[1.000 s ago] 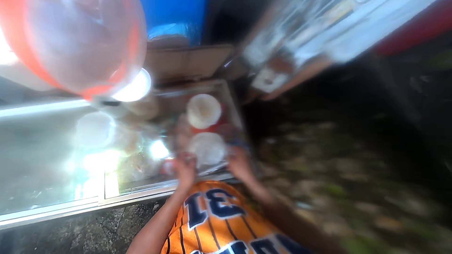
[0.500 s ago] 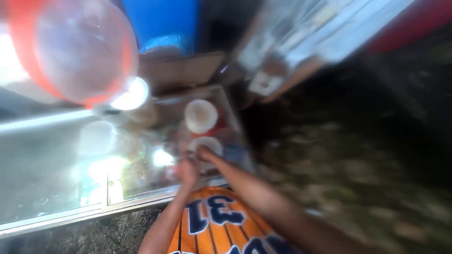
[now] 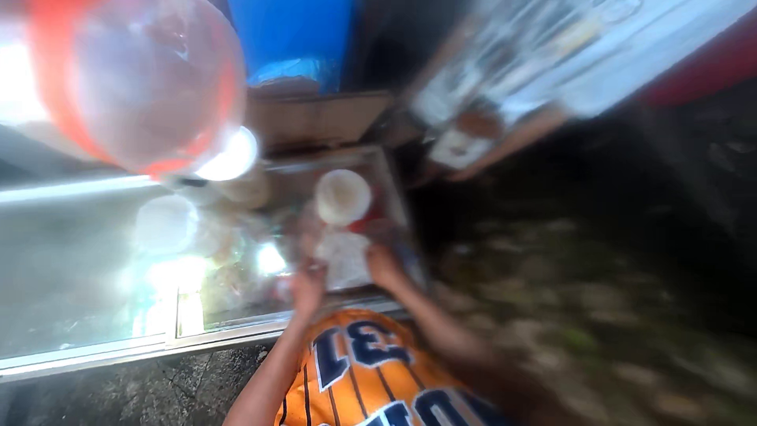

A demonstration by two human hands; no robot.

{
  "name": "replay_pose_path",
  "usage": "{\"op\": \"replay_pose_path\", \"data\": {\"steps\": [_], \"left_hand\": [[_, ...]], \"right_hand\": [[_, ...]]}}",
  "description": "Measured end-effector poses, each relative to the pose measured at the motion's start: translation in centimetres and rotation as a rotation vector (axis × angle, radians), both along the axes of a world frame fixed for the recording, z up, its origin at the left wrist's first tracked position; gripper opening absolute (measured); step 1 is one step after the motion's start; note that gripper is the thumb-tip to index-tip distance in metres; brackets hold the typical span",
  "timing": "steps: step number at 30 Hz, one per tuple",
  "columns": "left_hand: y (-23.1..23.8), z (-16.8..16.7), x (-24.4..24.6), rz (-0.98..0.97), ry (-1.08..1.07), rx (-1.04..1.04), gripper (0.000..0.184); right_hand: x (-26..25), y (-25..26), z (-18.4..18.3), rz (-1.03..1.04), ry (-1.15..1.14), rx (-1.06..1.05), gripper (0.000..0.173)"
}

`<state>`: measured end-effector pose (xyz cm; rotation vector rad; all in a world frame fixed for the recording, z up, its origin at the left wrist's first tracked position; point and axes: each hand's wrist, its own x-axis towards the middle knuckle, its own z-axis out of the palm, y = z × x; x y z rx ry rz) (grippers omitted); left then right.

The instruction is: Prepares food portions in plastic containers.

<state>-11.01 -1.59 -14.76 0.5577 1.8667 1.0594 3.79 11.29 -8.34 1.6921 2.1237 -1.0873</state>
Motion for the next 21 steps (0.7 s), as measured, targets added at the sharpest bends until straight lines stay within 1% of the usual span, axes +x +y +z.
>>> {"op": "replay_pose_path", "data": {"steps": [4,7,9,10,11,13,14,16,19,21], "left_hand": [[-1.6,-1.8,0.1,0.029,-0.096,0.032,0.030],[-3.3,-2.7,0.3,-0.075,-0.088,0.058,0.032],[-4.3,-4.0,0.4,-0.177,-0.025,0.069,0.033],[-4.5,-4.9,0.4,-0.190,-0.008,0.083,0.033],[-4.5,-5.7,0.3,-0.164,-0.011,0.102,0.032],[-3.2,-6.5,-0.6,-0.055,-0.037,0.138,0.038],[-2.1,-6.6,-1.3,-0.011,-0.062,0.166,0.043],[0.5,-6.7,-3.0,-0.007,-0.133,0.232,0.047],[4.0,-7.6,-5.7,-0.069,-0.299,0.253,0.043],[5.8,-7.3,-6.6,-0.061,-0.367,0.183,0.037]], "right_hand": [[3.5,-1.4,-1.2,-0.154,0.119,-0.011,0.034],[5.7,-2.8,-3.5,-0.332,0.212,-0.145,0.031],[6.9,-3.8,-5.6,-0.469,0.366,-0.211,0.034],[7.4,-4.0,-6.8,-0.526,0.472,-0.201,0.036],[7.6,-4.0,-8.0,-0.557,0.582,-0.174,0.039],[7.3,-2.8,-10.3,-0.540,0.783,-0.101,0.046],[6.9,-1.8,-11.2,-0.505,0.843,-0.080,0.047],[5.8,0.3,-11.9,-0.474,0.919,-0.107,0.043],[3.9,2.9,-11.5,-0.534,0.966,-0.276,0.038],[3.1,4.1,-10.4,-0.598,0.877,-0.344,0.033]]}}
